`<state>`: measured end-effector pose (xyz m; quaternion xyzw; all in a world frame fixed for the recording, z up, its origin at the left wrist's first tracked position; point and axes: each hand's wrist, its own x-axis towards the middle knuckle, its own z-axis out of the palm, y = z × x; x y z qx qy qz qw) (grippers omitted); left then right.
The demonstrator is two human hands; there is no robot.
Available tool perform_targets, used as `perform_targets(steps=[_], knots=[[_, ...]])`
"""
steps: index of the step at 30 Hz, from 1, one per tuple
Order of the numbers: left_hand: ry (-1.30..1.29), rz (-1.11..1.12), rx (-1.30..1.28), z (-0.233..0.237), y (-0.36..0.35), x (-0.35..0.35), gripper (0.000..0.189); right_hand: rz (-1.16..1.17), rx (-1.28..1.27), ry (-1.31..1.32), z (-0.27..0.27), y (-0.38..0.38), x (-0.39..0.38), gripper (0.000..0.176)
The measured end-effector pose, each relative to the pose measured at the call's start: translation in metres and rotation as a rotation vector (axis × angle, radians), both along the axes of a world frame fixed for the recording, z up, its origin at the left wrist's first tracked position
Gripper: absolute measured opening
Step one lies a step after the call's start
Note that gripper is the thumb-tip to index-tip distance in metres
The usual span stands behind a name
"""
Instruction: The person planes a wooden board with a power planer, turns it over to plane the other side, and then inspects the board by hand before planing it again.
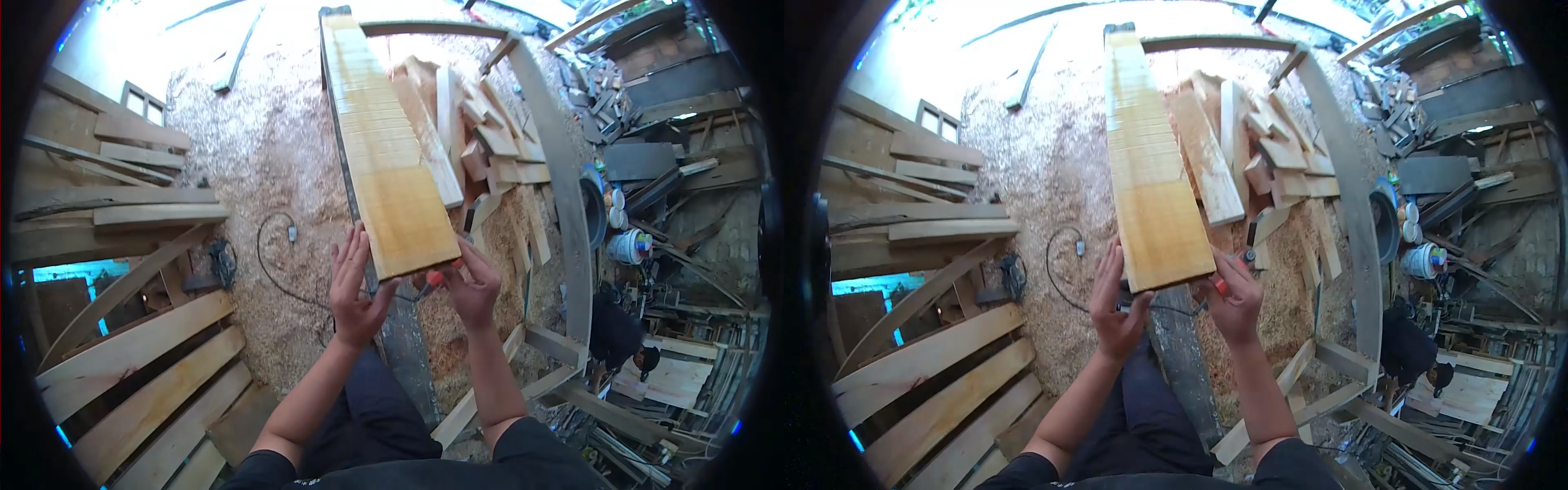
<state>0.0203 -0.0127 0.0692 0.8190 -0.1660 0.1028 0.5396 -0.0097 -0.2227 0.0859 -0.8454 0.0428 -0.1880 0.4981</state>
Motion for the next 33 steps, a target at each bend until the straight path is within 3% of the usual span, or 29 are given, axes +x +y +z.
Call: perform_targets(steps=[3,6,8,12,14,23,33], knots=[[-0.019,0.136,-0.358,0.082,-0.011,0.036,0.061,0.042,-0.017,-0.066,0.101,0.007,0.044,0.041],[0.006,0.172,-0.409,0.152,-0.014,0.073,0.051,0.034,-0.103,-0.109,0.178,0.015,0.082,0.032],[-0.065,0.179,-0.458,0.181,-0.017,0.101,0.048,-0.018,0.071,-0.044,0.209,0.022,0.102,0.028],[0.003,0.262,-0.585,0.219,-0.017,0.136,0.052,-0.040,0.064,-0.151,0.251,0.033,0.130,0.029],[0.082,0.239,-0.653,0.231,-0.016,0.146,0.052,-0.066,0.074,0.034,0.274,0.035,0.136,0.028],[0.032,0.346,-0.532,0.265,-0.024,0.155,0.052,-0.058,0.065,0.011,0.290,0.024,0.158,0.035],[-0.001,0.321,-0.551,0.263,-0.029,0.170,0.050,-0.025,0.073,0.026,0.280,0.007,0.180,0.037]])
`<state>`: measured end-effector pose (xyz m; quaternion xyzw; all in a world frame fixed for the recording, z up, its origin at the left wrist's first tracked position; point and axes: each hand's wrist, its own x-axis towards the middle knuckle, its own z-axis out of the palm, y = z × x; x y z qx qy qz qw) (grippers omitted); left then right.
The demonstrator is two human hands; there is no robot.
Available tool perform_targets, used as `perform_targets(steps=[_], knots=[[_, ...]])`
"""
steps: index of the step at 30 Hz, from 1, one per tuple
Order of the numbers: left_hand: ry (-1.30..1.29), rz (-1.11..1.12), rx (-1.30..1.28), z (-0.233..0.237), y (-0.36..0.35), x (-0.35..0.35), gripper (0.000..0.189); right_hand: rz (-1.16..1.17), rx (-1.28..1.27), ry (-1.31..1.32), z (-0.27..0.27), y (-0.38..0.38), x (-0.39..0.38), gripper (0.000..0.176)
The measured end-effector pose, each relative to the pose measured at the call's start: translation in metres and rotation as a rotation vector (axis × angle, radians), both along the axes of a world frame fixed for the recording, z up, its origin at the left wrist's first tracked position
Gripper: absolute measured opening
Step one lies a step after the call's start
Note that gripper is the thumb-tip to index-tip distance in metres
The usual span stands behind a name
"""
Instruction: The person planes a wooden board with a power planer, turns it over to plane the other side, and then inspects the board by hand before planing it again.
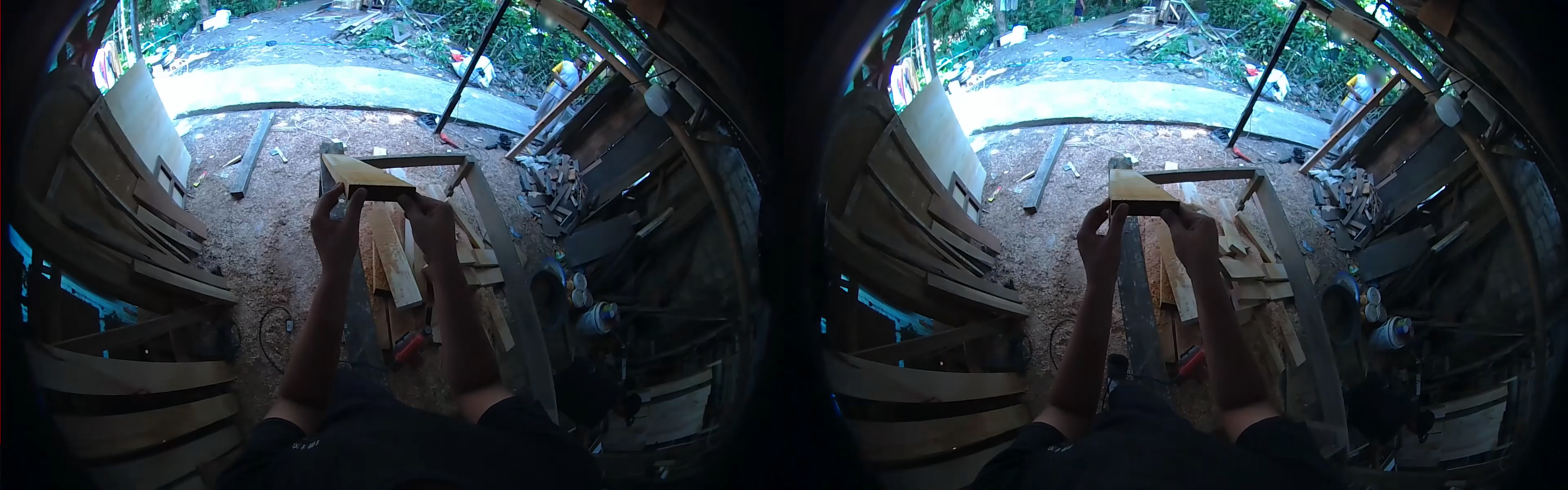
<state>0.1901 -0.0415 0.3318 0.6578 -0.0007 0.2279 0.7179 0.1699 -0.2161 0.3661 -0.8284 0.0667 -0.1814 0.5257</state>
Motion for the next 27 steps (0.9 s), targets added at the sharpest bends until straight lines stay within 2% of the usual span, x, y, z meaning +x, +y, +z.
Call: perform_targets(steps=[9,14,16,20,22,23,27], knots=[[-0.033,-0.017,0.026,-0.004,-0.004,-0.004,0.046,0.018,0.129,0.003,-0.010,-0.005,-0.003,0.036],[-0.004,-0.027,0.081,-0.001,0.001,-0.008,0.046,-0.015,0.070,0.054,0.005,0.004,-0.015,0.036],[0.031,-0.081,-0.032,0.001,0.002,-0.010,0.044,-0.007,0.094,0.072,0.011,0.010,-0.022,0.035],[0.039,-0.120,-0.033,0.000,0.015,-0.012,0.042,0.003,0.138,0.022,0.005,0.021,-0.023,0.034],[0.059,-0.144,-0.049,-0.004,0.026,-0.010,0.046,0.028,0.115,-0.098,0.006,0.030,-0.024,0.034],[0.077,-0.157,-0.072,-0.006,0.030,-0.009,0.049,0.017,0.126,-0.099,0.008,0.033,-0.024,0.034],[0.075,-0.129,-0.053,-0.007,0.041,-0.014,0.042,0.022,0.128,-0.041,0.015,0.045,-0.024,0.034]])
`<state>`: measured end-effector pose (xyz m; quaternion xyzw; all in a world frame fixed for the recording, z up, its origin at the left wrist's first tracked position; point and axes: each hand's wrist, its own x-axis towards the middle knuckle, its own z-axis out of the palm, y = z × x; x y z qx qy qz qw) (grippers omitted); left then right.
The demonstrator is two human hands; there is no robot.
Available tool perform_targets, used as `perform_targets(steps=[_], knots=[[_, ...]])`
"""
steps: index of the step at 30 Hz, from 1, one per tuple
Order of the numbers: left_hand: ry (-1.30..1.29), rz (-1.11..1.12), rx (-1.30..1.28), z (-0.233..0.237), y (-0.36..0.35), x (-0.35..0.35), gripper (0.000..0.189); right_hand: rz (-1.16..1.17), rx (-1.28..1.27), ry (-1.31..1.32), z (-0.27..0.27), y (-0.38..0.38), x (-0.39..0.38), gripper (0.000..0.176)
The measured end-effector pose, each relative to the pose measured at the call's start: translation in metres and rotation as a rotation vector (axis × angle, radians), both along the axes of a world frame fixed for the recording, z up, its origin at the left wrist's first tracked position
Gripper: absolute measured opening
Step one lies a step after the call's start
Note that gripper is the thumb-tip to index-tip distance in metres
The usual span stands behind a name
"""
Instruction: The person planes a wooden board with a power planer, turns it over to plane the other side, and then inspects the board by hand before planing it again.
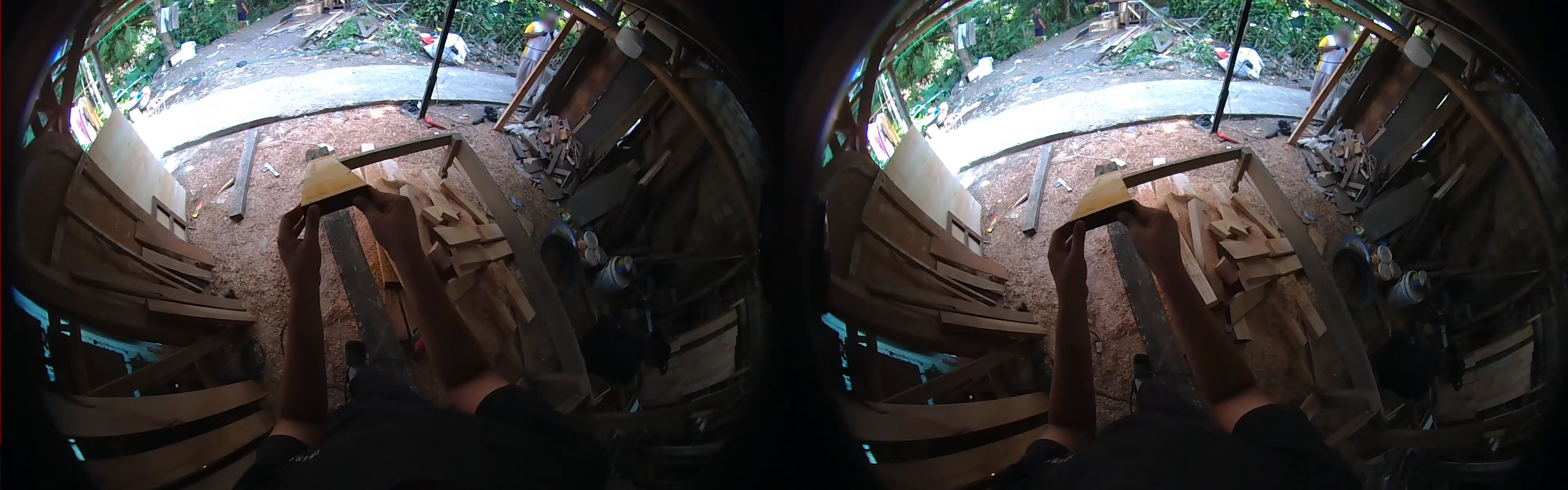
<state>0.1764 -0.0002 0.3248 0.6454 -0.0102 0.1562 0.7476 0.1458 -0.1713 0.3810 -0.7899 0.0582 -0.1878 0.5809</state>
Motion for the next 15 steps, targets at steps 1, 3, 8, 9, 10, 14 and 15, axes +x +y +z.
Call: perform_targets(steps=[1,3,8,9,10,14,15], knots=[[0.007,-0.002,-0.023,0.000,0.003,0.000,0.038,0.026,0.014,-0.006,0.000,0.003,0.001,0.035],[0.018,-0.007,-0.017,0.002,0.012,0.000,0.037,0.026,-0.019,-0.002,0.002,0.009,0.000,0.034],[0.023,-0.008,-0.016,0.000,0.021,-0.003,0.033,0.030,-0.034,-0.025,-0.002,0.017,0.001,0.031],[0.021,-0.007,-0.011,0.000,0.023,-0.003,0.033,0.031,-0.029,-0.028,-0.004,0.019,0.002,0.031],[0.016,-0.007,-0.018,0.001,0.023,-0.004,0.033,0.023,-0.049,-0.043,-0.006,0.020,0.003,0.031],[-0.026,-0.003,-0.021,0.000,0.027,-0.005,0.033,0.043,-0.076,-0.003,0.003,0.023,0.000,0.032],[-0.026,0.001,-0.020,0.000,0.027,-0.006,0.033,0.047,-0.075,-0.003,0.003,0.023,0.000,0.032]])
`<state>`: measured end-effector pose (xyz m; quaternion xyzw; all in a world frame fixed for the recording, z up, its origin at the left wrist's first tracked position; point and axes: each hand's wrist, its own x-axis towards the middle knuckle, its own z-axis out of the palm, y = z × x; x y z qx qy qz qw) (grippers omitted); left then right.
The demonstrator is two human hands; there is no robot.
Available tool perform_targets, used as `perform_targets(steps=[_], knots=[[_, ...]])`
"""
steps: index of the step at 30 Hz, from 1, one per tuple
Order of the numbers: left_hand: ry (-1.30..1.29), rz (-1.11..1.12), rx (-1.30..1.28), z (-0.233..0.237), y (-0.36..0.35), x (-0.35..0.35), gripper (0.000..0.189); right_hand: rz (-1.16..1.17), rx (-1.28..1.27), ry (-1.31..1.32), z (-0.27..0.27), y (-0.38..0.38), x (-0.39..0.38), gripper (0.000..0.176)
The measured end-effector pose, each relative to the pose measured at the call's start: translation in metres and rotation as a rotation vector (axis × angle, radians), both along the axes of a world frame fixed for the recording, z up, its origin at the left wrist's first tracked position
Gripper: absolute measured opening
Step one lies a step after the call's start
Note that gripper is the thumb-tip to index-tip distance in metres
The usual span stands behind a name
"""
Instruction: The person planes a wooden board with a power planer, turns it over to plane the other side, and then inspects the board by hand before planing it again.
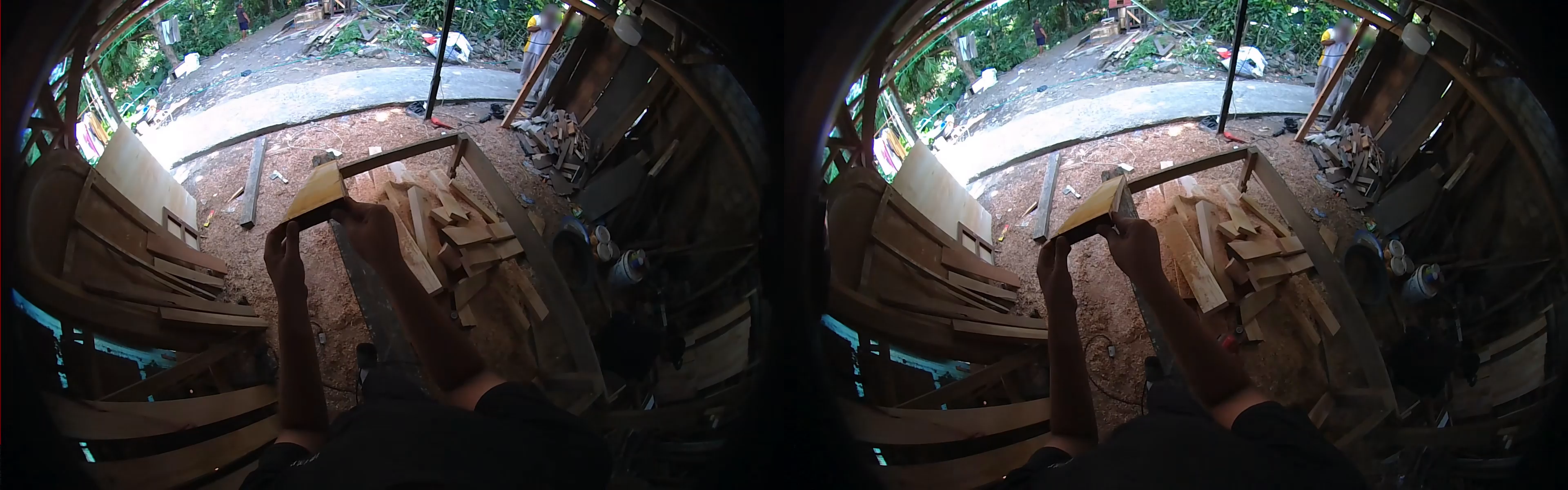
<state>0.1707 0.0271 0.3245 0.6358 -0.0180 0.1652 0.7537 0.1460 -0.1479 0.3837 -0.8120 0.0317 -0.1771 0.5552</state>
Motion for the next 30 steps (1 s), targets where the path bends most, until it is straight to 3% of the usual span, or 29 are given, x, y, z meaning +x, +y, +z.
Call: perform_targets(steps=[15,20,23,25,27,30], knots=[[0.071,0.002,-0.053,-0.009,0.008,-0.006,0.034,0.024,-0.036,-0.030,-0.008,0.002,-0.004,0.031],[0.086,-0.053,0.062,-0.031,0.003,-0.019,0.037,0.043,0.146,0.037,-0.029,-0.012,-0.030,0.033],[0.073,-0.086,0.176,-0.054,-0.009,-0.042,0.044,0.095,0.260,0.070,-0.062,-0.031,-0.050,0.032],[0.037,-0.065,0.399,-0.065,-0.018,-0.060,0.046,0.079,0.228,0.153,-0.091,-0.043,-0.065,0.033],[0.133,-0.137,0.335,-0.076,-0.029,-0.080,0.046,0.023,0.351,0.140,-0.116,-0.054,-0.083,0.034],[-0.017,-0.133,0.424,-0.111,-0.044,-0.104,0.049,0.033,0.272,0.217,-0.170,-0.083,-0.101,0.035]])
